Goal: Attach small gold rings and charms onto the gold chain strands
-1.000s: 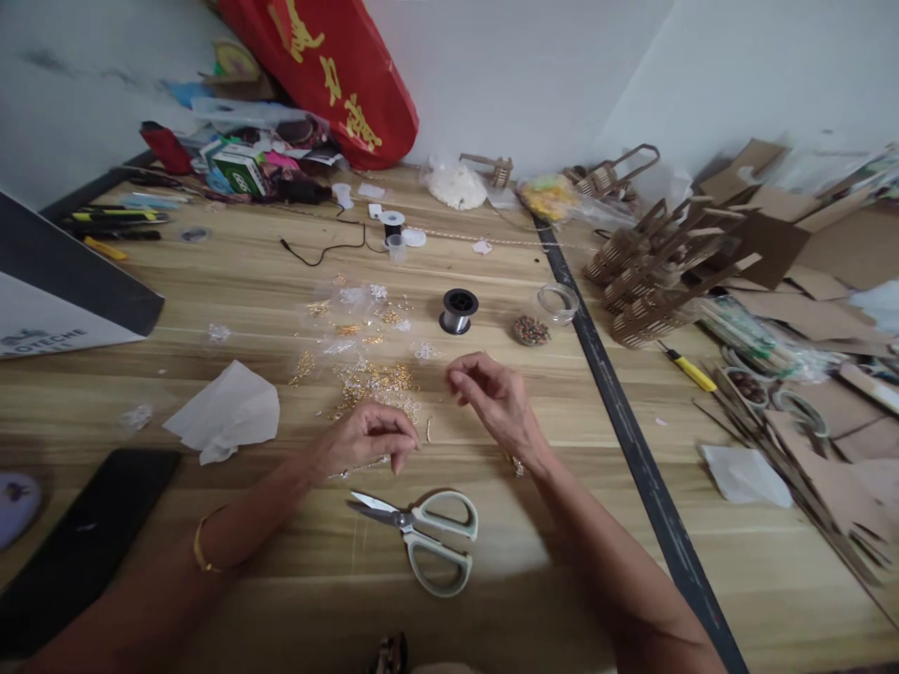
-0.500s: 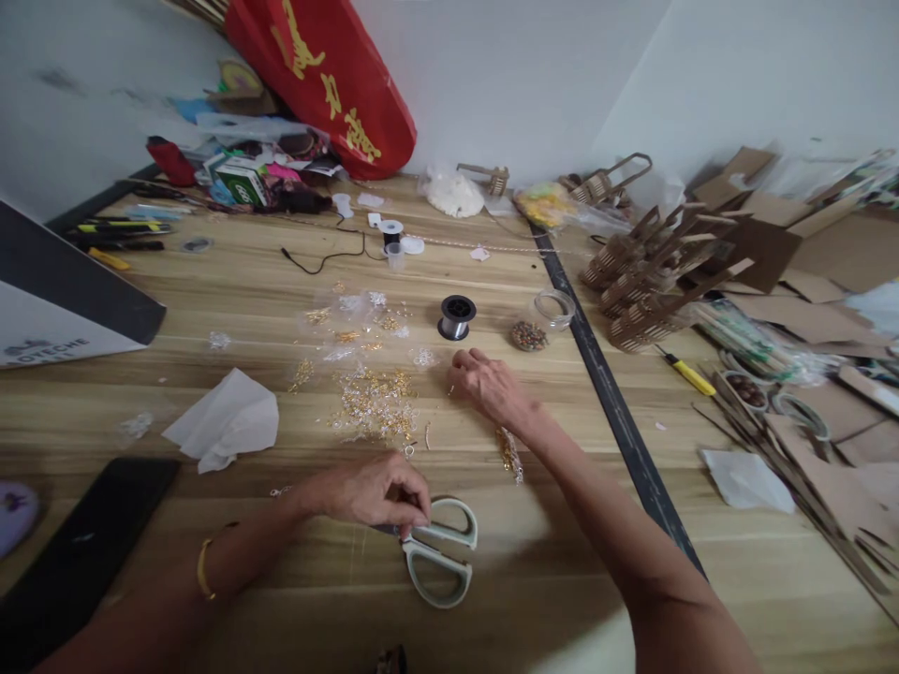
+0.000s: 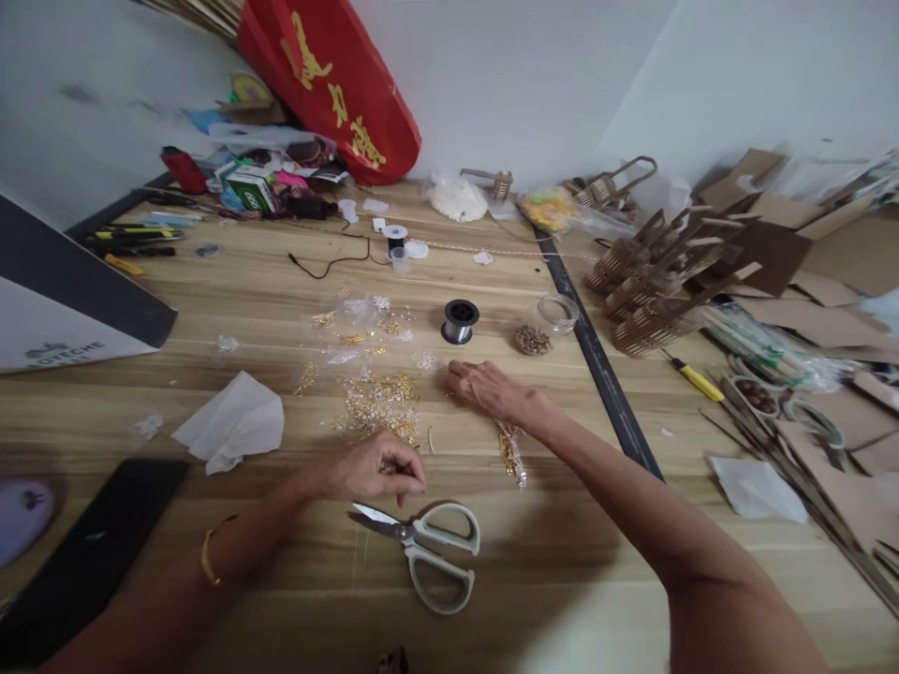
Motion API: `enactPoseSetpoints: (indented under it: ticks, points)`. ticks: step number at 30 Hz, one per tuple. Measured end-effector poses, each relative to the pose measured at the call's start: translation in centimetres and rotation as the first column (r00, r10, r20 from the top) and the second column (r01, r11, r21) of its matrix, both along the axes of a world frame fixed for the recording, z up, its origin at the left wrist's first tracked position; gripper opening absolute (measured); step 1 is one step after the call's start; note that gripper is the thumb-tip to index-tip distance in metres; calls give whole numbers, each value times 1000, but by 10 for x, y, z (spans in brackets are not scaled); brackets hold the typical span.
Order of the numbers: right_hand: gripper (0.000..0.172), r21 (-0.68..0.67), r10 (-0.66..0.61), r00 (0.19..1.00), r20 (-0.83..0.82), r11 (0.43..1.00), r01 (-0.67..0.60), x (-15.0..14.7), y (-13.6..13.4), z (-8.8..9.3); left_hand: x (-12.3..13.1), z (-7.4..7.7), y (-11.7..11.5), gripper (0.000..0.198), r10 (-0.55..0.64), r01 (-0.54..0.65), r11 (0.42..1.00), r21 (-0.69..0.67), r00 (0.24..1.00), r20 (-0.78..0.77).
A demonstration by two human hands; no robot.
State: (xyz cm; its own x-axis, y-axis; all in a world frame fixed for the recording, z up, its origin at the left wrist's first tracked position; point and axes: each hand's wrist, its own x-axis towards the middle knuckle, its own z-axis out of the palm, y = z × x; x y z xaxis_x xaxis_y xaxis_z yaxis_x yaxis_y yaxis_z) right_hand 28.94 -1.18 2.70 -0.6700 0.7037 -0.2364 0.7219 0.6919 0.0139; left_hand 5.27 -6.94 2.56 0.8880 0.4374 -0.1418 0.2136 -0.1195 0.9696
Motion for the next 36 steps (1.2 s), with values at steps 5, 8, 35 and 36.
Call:
enactPoseSetpoints:
  ticks: [5, 8, 35, 36]
  points:
    - [14, -28, -37, 988, -147, 999, 34, -1, -3, -2, -8, 4, 13, 25, 182, -171, 974, -148, 981, 63]
    - [11, -121, -105, 950, -294, 990, 72, 1, -3, -4, -11, 8, 18, 29, 257, -231, 947, -223, 961, 98]
    - [25, -386, -290, 702, -650, 922, 24, 18, 8, 36, 8, 8, 21, 20, 497, -520, 854, 23, 828, 260]
    - [26, -396, -297, 687, -663, 918, 15, 18, 9, 35, 11, 9, 22, 20, 510, -532, 846, 28, 825, 245]
